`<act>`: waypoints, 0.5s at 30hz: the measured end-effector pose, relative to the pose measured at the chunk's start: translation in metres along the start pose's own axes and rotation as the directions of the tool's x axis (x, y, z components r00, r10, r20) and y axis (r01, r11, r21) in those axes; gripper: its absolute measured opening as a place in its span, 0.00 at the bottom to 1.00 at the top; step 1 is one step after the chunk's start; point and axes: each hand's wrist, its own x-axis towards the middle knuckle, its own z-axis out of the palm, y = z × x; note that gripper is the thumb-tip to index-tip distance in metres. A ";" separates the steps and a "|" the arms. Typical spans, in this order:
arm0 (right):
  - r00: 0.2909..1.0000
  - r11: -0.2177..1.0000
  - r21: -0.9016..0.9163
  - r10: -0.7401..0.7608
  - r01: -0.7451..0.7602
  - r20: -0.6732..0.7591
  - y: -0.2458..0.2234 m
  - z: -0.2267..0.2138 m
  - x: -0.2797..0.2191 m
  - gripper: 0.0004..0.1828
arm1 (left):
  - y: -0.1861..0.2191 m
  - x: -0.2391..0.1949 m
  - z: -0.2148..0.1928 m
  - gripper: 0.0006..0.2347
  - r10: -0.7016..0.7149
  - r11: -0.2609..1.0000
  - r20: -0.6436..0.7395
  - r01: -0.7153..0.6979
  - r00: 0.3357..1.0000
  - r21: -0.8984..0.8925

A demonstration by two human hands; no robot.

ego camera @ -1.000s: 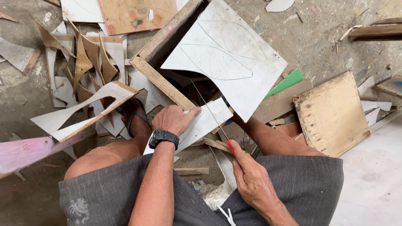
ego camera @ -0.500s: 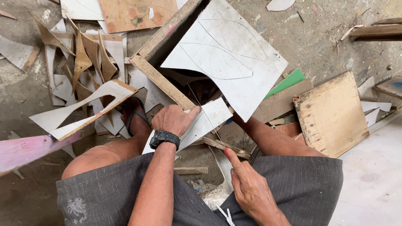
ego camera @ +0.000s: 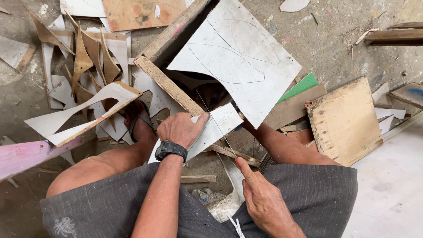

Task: Sawing a curved shape out of a thin wooden board using a hand saw

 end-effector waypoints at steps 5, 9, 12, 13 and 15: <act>0.997 0.999 0.011 0.049 -0.050 0.060 -0.001 -0.011 -0.006 0.35 | -0.005 -0.011 0.007 0.31 -0.019 0.999 -0.005 0.019 1.000 -0.037; 0.984 0.959 0.243 -0.164 0.143 0.068 -0.013 -0.026 -0.006 0.37 | -0.010 -0.003 0.018 0.29 0.027 0.998 -0.055 -0.031 0.998 -0.057; 0.985 0.980 0.158 -0.139 0.121 0.104 0.003 -0.023 -0.009 0.35 | -0.006 -0.001 0.015 0.27 0.007 0.997 0.017 -0.006 1.000 -0.081; 0.984 0.980 0.156 -0.141 0.124 0.104 -0.001 -0.024 -0.006 0.35 | -0.003 0.000 0.010 0.27 0.006 0.997 0.015 -0.005 1.000 -0.082; 0.982 0.969 0.158 -0.187 0.188 -0.022 -0.007 -0.025 -0.005 0.32 | 0.000 -0.003 0.004 0.25 -0.019 0.996 0.052 0.023 0.998 -0.081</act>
